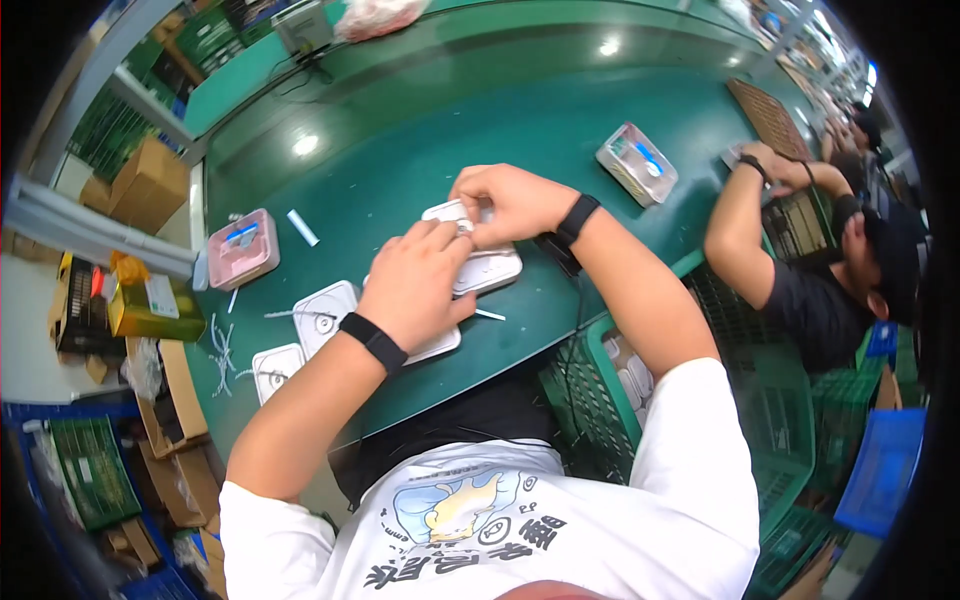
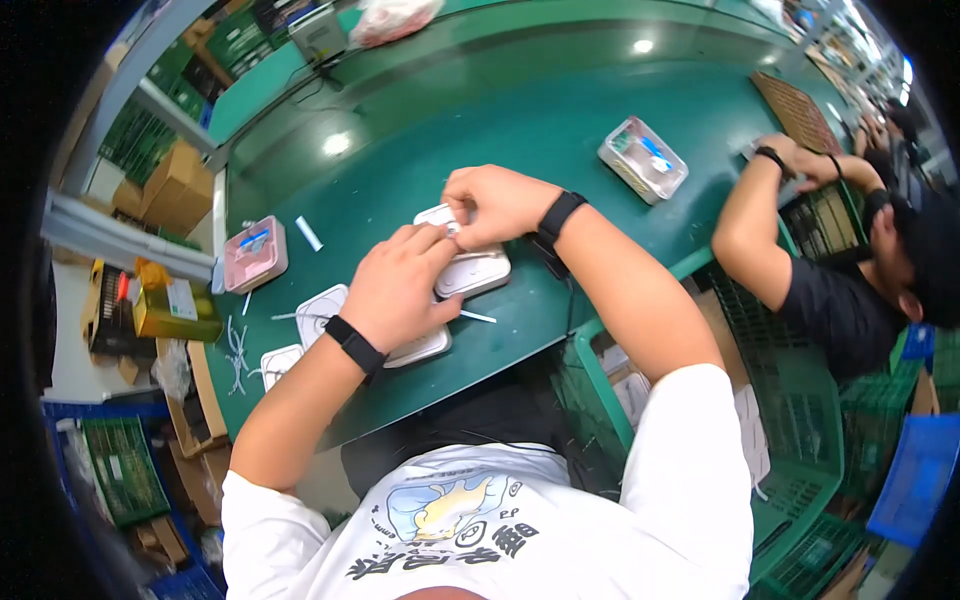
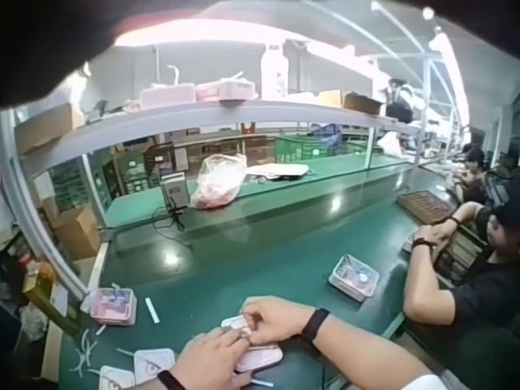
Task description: The person assembles white plastic devices by inserting a light strip into each housing before placing them into a green crate. After filling a layer, the person removes a cardboard divider and continues the assembly and packing process.
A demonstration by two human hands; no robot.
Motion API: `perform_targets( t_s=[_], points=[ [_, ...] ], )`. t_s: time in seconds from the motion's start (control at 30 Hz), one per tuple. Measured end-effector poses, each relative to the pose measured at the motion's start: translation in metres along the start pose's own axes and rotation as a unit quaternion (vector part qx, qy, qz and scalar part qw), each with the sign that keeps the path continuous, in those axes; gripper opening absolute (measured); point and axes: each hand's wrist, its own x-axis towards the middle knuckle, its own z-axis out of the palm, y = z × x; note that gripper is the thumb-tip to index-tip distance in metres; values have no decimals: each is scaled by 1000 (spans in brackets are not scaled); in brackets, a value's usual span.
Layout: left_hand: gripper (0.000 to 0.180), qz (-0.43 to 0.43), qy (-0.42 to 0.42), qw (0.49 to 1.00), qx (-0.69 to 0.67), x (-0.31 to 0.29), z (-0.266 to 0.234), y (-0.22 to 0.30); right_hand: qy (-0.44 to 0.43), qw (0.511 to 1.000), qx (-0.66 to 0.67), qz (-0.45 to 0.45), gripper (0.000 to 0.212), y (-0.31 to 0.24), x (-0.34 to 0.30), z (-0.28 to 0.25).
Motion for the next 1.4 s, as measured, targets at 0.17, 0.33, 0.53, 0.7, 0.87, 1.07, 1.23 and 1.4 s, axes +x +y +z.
perform_targets(
  t_s=[0.17,0.33,0.53,0.7,0.87,1.07,1.23,1.4],
  points=[
    [51,-9,-41,999,20,0,-11,6,-13,995,82,49,19,17,2,0],
    [55,19,-42,999,2,15,-7,-14,-12,996,69,61,20,23,-5,-7],
    [61,-42,-60,968,-239,43,-5,-61,-10,988,20,151,25,4,-5,-22],
    [57,-162,-55,931,-323,75,31,-85,-12,988,47,147,26,5,-9,-24],
    [58,-228,-144,838,-474,83,39,-88,0,994,13,105,25,12,-8,-14],
    [54,-229,-127,833,-488,83,38,-70,-18,990,21,138,28,12,-9,-27],
    [48,-218,-104,880,-408,77,25,-63,-29,974,8,226,32,-3,-8,-36],
    [31,-100,17,965,-241,62,23,-55,-50,958,50,279,35,-3,-13,-37]
  ],
)
